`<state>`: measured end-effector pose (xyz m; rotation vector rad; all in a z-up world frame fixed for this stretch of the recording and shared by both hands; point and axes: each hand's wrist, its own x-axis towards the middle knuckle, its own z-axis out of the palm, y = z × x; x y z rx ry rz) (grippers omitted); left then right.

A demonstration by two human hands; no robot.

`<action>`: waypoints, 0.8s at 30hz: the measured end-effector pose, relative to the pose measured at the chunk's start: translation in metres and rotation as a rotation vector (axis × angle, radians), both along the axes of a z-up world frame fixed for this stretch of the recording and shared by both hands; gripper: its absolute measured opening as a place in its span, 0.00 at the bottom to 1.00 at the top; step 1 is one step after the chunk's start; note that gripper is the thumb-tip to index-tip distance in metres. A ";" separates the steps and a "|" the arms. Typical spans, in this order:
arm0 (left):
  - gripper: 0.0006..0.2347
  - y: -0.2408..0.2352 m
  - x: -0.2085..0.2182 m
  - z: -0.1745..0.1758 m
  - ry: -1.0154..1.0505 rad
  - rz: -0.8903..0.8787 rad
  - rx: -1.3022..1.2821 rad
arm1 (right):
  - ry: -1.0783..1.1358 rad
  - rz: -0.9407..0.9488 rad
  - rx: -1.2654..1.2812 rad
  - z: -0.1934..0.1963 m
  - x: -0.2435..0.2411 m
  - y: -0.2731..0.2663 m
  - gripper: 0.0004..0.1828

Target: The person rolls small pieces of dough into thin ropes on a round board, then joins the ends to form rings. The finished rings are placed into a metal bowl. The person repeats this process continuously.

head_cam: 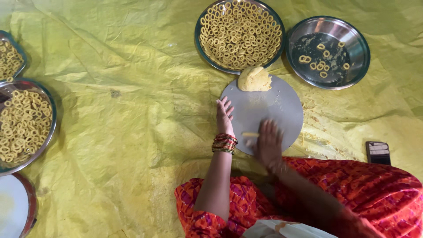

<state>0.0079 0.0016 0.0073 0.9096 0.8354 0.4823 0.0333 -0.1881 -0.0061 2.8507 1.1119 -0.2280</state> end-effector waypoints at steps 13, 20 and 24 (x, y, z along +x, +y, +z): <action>0.40 0.007 0.008 -0.016 -0.065 0.015 0.016 | -0.092 -0.109 0.085 -0.003 0.080 0.036 0.56; 0.38 0.005 0.011 -0.026 -0.141 0.089 0.082 | 0.000 0.018 0.117 0.007 -0.018 0.004 0.57; 0.37 0.006 0.010 -0.025 -0.136 0.113 0.116 | 0.125 0.131 -0.192 0.028 -0.031 0.027 0.62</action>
